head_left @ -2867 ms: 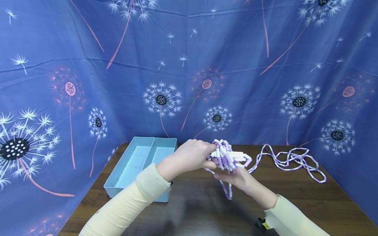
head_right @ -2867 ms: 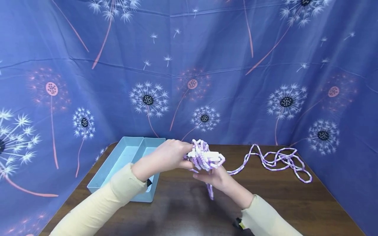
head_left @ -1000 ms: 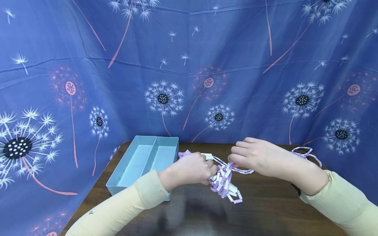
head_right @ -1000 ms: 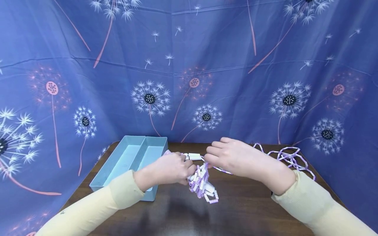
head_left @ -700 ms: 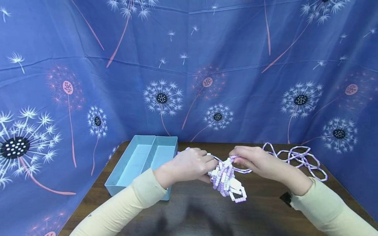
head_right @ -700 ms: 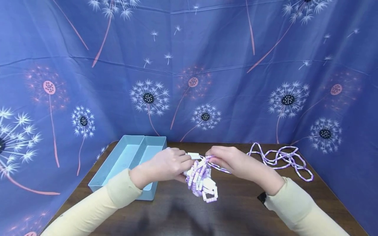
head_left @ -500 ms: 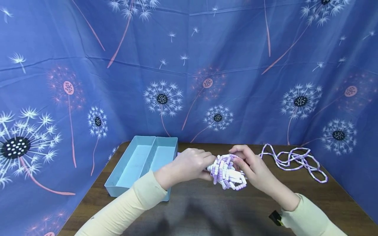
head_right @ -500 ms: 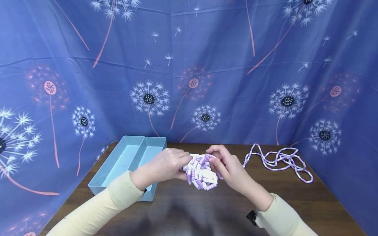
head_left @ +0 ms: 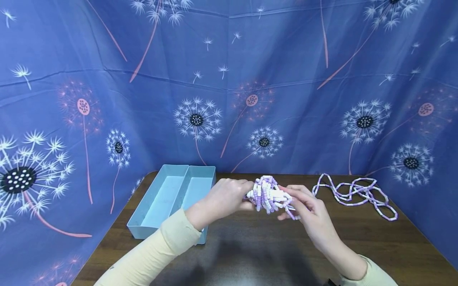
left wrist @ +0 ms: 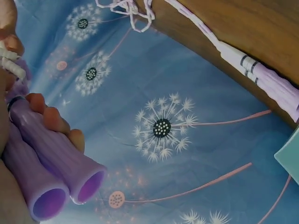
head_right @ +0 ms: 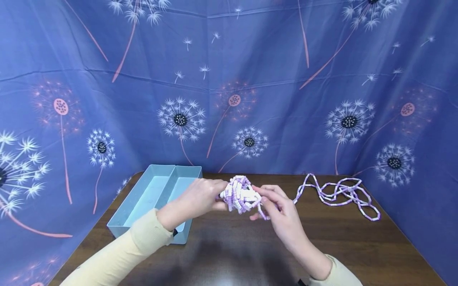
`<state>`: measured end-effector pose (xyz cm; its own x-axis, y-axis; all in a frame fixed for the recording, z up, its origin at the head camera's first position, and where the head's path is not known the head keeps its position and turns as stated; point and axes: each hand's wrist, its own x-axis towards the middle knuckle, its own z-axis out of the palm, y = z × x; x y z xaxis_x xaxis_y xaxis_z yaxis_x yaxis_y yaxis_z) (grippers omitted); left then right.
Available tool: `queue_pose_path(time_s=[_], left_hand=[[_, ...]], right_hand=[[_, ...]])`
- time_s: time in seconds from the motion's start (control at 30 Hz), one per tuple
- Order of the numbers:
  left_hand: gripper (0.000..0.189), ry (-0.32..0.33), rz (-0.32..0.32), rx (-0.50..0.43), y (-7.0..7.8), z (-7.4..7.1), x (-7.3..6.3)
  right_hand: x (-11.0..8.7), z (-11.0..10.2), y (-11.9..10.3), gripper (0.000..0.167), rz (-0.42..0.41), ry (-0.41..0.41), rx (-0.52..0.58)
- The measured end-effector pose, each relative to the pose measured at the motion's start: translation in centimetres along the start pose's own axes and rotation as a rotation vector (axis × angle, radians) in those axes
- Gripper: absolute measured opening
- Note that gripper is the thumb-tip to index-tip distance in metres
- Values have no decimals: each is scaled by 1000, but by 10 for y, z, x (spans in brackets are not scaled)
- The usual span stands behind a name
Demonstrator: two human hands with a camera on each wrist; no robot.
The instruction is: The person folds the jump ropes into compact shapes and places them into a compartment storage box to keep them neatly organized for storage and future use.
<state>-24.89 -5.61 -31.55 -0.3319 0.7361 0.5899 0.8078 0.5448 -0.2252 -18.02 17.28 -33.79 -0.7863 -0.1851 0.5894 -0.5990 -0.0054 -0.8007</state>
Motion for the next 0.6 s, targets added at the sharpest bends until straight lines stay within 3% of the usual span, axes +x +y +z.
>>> queue_pose_path(time_s=[0.1, 0.2, 0.33, 0.6], left_hand=[[35, -26, -45, -3, -1, -1, 0], [33, -37, -87, -22, -3, -2, -1], [29, -48, -112, -77, -4, -4, 0], [26, -126, -175, -126, -1, -9, 3]], right_hand=[[-3, -3, 1, 36, -3, -54, 190], [-6, -6, 2, 47, -18, -79, 220], [-8, -10, 4, 52, -114, -104, 110], [-4, -17, 7, 18, -427, -56, -407]])
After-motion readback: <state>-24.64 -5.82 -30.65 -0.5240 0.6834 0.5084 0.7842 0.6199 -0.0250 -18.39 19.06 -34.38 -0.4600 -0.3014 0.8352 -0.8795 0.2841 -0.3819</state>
